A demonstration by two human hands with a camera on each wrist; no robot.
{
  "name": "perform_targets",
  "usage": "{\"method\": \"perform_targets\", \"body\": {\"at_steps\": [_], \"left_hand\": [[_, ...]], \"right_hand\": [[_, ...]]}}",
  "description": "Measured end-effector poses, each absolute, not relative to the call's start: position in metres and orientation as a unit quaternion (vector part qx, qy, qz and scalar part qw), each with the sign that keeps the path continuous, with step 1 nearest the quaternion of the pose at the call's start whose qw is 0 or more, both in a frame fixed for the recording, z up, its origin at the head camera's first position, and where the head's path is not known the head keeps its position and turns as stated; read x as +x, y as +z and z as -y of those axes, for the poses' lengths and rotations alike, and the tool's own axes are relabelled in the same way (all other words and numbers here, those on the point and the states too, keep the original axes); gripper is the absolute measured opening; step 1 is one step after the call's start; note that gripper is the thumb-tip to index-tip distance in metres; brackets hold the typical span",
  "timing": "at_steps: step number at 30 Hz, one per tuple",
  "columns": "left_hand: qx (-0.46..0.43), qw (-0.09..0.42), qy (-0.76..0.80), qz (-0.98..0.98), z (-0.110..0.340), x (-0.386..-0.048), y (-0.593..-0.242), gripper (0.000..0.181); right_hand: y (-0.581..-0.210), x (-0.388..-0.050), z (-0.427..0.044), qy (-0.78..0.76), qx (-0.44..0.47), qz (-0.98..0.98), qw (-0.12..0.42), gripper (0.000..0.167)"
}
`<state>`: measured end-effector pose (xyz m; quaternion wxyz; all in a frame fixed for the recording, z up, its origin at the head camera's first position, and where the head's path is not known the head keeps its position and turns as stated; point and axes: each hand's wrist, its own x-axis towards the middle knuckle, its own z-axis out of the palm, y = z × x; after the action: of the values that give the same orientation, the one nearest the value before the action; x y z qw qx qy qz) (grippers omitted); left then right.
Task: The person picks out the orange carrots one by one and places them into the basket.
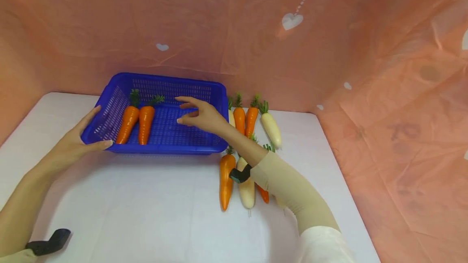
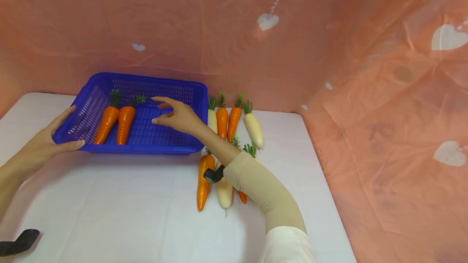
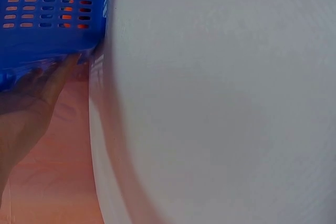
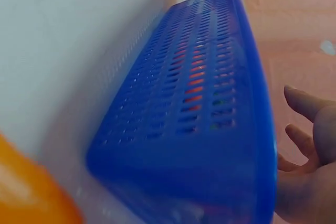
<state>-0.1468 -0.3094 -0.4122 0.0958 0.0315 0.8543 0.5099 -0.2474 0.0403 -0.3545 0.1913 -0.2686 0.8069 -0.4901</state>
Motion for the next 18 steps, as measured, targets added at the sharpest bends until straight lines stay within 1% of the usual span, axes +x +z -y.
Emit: {"method": "perform_targets", "body": {"at_steps": [8, 18], "left_hand": [[0.031, 0.092, 0.504, -0.858, 0.305, -0.149, -0.411, 0.094], [0.036, 0.084, 0.52, -0.85, 0.307, -0.148, -0.414, 0.094]], "right_hand": [[-0.35, -0.231, -0.082, -0.503, -0.265, -0.812, 0.133, 0.063], [-0.342, -0.204, -0.134, -0.522, -0.219, -0.818, 0.098, 0.06]]}}
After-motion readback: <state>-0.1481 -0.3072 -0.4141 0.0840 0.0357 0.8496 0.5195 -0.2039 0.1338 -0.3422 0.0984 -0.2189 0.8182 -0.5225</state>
